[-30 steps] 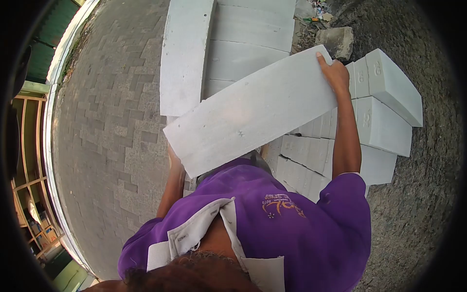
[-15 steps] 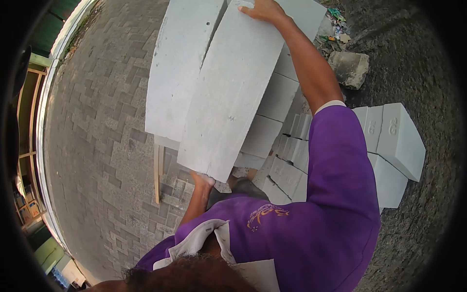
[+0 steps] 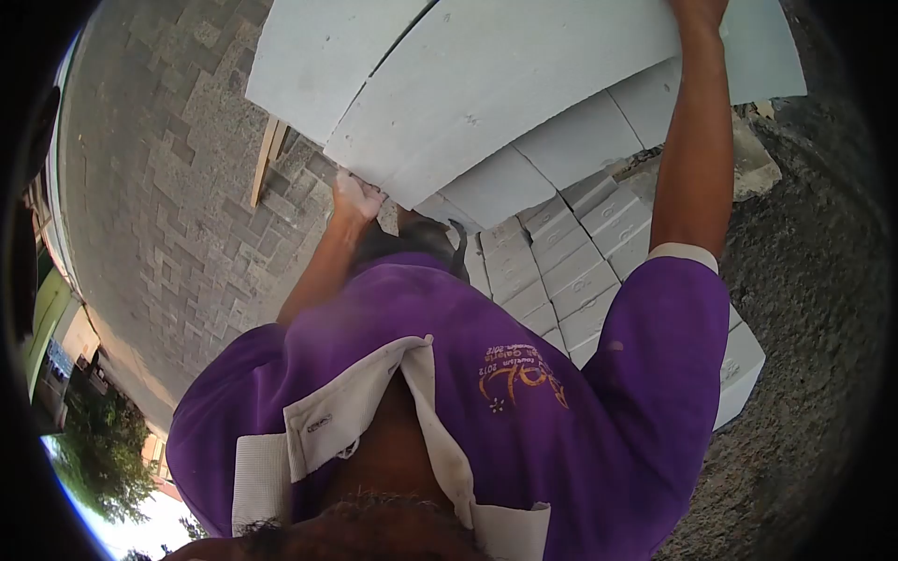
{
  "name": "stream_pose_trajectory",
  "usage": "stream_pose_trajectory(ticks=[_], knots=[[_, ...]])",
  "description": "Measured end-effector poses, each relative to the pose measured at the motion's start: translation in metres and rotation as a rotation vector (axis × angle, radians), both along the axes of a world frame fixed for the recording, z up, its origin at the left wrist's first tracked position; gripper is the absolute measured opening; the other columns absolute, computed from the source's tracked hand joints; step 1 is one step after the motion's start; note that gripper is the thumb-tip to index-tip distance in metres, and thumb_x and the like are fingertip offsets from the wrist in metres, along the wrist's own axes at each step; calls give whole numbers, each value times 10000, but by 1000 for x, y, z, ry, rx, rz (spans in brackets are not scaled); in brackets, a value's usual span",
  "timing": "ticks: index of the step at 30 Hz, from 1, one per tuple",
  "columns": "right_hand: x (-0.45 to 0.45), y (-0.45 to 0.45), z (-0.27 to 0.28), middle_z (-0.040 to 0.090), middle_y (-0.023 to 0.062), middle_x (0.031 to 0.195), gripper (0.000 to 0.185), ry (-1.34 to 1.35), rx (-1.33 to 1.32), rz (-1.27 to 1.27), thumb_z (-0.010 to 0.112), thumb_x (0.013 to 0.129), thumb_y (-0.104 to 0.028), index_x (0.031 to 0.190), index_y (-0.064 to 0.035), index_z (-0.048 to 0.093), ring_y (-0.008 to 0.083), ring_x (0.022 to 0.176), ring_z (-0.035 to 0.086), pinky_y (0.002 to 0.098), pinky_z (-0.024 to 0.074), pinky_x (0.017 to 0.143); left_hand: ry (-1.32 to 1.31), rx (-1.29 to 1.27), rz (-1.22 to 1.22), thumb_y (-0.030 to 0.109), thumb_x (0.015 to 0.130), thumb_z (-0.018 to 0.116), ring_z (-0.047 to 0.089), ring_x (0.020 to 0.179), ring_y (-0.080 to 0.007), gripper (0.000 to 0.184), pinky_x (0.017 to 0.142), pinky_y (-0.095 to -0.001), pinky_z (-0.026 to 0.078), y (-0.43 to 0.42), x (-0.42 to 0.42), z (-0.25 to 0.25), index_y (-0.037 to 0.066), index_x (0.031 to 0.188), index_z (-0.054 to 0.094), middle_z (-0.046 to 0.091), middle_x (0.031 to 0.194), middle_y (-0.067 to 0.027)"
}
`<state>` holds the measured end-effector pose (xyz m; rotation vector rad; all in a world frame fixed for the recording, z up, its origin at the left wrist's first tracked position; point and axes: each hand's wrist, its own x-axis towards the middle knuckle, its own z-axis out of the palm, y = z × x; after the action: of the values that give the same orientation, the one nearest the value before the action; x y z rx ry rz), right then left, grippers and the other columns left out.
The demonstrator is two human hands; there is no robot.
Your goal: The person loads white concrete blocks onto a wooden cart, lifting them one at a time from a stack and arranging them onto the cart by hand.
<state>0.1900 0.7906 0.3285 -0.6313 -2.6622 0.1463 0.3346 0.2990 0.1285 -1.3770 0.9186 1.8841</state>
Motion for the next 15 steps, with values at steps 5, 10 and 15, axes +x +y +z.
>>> stream_pose_trajectory(ticks=[5,10,15], knots=[[-1,47,-13,657,222,1214,740,-256,123,73,511,896,-665,1274,-42,638,375,1115,640,454,499,971,71,36,-47,603,1010,300,409,1380,-348,694,1122,-568,319,-10,4,-15,90,1464,412,445,1501,-148],[-2,59,-25,644,80,1313,617,-308,436,129,509,901,-687,1305,-243,653,292,1145,645,402,505,964,213,352,-195,779,916,313,368,1389,-432,963,1096,-582,337,-45,-7,3,51,1540,231,356,1529,-224],[-8,32,-13,621,166,1329,958,-188,100,-198,545,727,-853,1310,-99,641,320,1196,612,372,444,1041,334,255,-478,563,810,755,351,1384,-479,1065,1087,-641,328,-48,-13,3,-34,1512,220,340,1493,-312]])
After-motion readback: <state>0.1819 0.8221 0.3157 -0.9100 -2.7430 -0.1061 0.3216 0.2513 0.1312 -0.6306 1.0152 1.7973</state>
